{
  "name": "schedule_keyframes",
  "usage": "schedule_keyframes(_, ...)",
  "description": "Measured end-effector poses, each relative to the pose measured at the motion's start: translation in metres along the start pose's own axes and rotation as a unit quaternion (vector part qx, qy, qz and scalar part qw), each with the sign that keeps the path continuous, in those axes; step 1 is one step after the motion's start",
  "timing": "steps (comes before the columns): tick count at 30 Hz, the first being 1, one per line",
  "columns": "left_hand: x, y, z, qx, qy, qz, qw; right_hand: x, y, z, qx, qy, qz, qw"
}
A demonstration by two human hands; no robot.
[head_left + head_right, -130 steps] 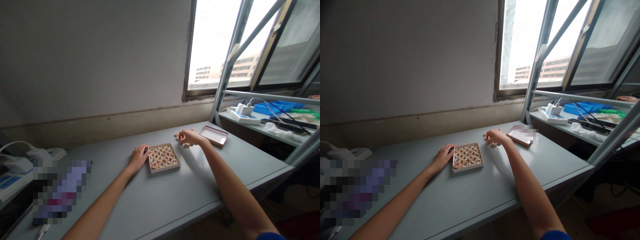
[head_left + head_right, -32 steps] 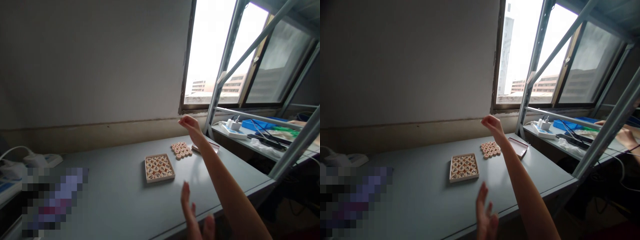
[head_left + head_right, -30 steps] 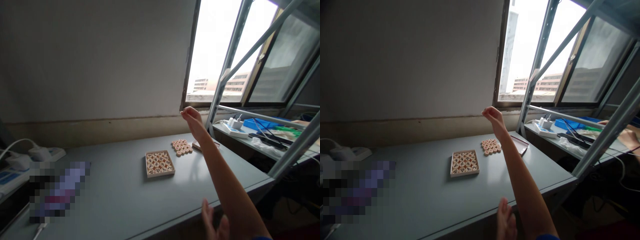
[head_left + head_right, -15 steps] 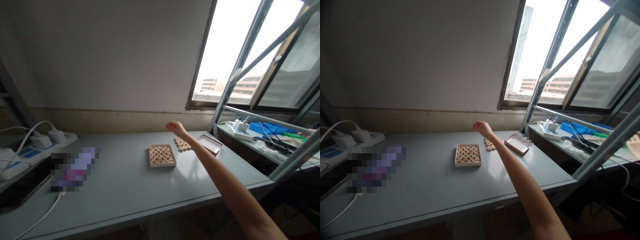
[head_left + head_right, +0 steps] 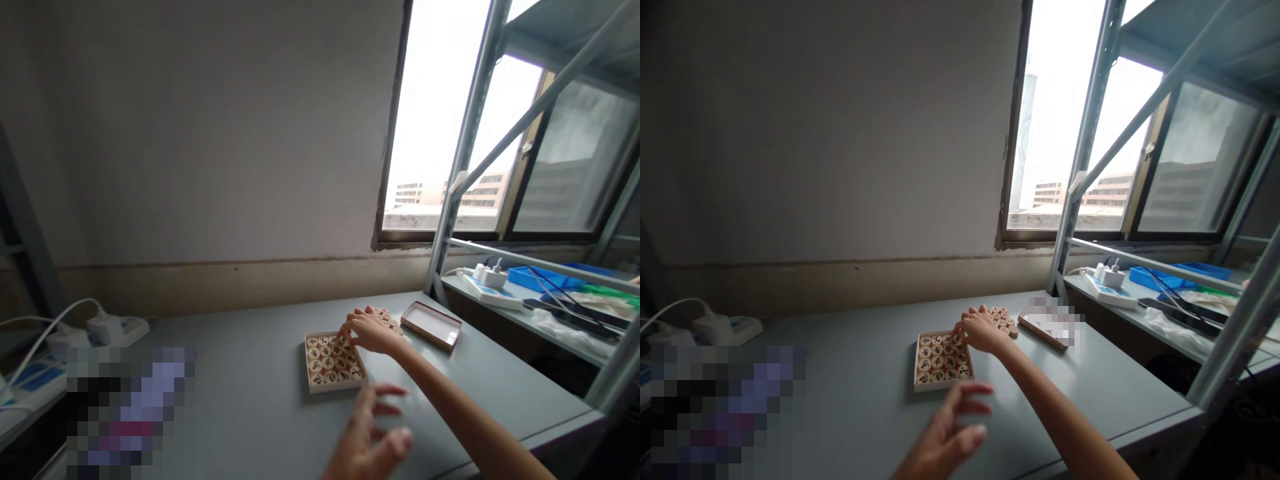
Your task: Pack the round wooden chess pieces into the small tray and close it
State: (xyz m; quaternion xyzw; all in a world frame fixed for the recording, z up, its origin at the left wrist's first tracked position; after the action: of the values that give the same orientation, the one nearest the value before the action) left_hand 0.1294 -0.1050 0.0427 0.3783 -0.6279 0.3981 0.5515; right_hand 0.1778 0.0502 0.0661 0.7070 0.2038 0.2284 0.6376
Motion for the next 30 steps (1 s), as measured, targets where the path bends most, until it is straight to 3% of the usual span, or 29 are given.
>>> schedule_keyframes(1, 0.017, 0.030, -0.017, 0.042, -0.069, -0.147, 0.986, 0.000, 0.000, -0.001, -0.002, 0.001, 0.005, 1.000)
schedule_keyframes(2, 0.029, 0.060, -0.032, 0.098, -0.114, -0.265, 0.953, -0.001, 0.001, -0.003, -0.003, 0.003, 0.009, 1.000)
schedule_keyframes(4, 0.035, 0.113, -0.058, 0.197, -0.137, -0.407, 0.881, -0.001, 0.000, -0.007, -0.002, 0.004, 0.018, 1.000)
schedule_keyframes(5, 0.030, 0.131, -0.070, 0.206, -0.129, -0.447, 0.861, -0.001, -0.001, -0.009, -0.002, 0.004, 0.019, 1.000)
schedule_keyframes(6, 0.019, 0.145, -0.081, 0.200, -0.113, -0.466, 0.854, -0.001, -0.002, -0.011, 0.000, 0.006, 0.016, 1.000)
schedule_keyframes(8, -0.010, 0.161, -0.096, 0.152, -0.053, -0.453, 0.877, 0.001, -0.004, -0.012, 0.007, 0.013, 0.003, 1.000)
schedule_keyframes(11, -0.036, 0.166, -0.101, 0.116, -0.007, -0.426, 0.897, 0.007, -0.007, -0.012, 0.023, 0.022, -0.030, 0.999)
schedule_keyframes(19, -0.032, 0.158, -0.098, 0.103, 0.022, -0.469, 0.877, 0.017, -0.021, -0.014, -0.009, 0.016, -0.148, 0.989)
schedule_keyframes(23, -0.033, 0.158, -0.098, 0.125, -0.006, -0.486, 0.865, 0.023, -0.020, -0.017, 0.025, -0.003, -0.205, 0.978)
schedule_keyframes(27, -0.024, 0.160, -0.094, 0.155, -0.066, -0.497, 0.851, 0.057, -0.016, -0.028, 0.097, -0.058, -0.266, 0.957)
schedule_keyframes(30, -0.014, 0.165, -0.091, 0.184, -0.102, -0.512, 0.833, 0.080, -0.027, -0.038, 0.061, -0.091, -0.252, 0.962)
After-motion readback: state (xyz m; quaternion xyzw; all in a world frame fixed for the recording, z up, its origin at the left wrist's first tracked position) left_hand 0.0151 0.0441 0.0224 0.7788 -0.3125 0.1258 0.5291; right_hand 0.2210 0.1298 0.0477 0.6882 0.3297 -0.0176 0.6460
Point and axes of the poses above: each hand's wrist, its own z-axis away from the middle knuckle, its own y-axis out of the back of the hand, x = y × z, the point moved 7 cm from there along -z, towards the middle knuckle, and after that the axes turned 2 degrees about -z, right-handed, at the moved point
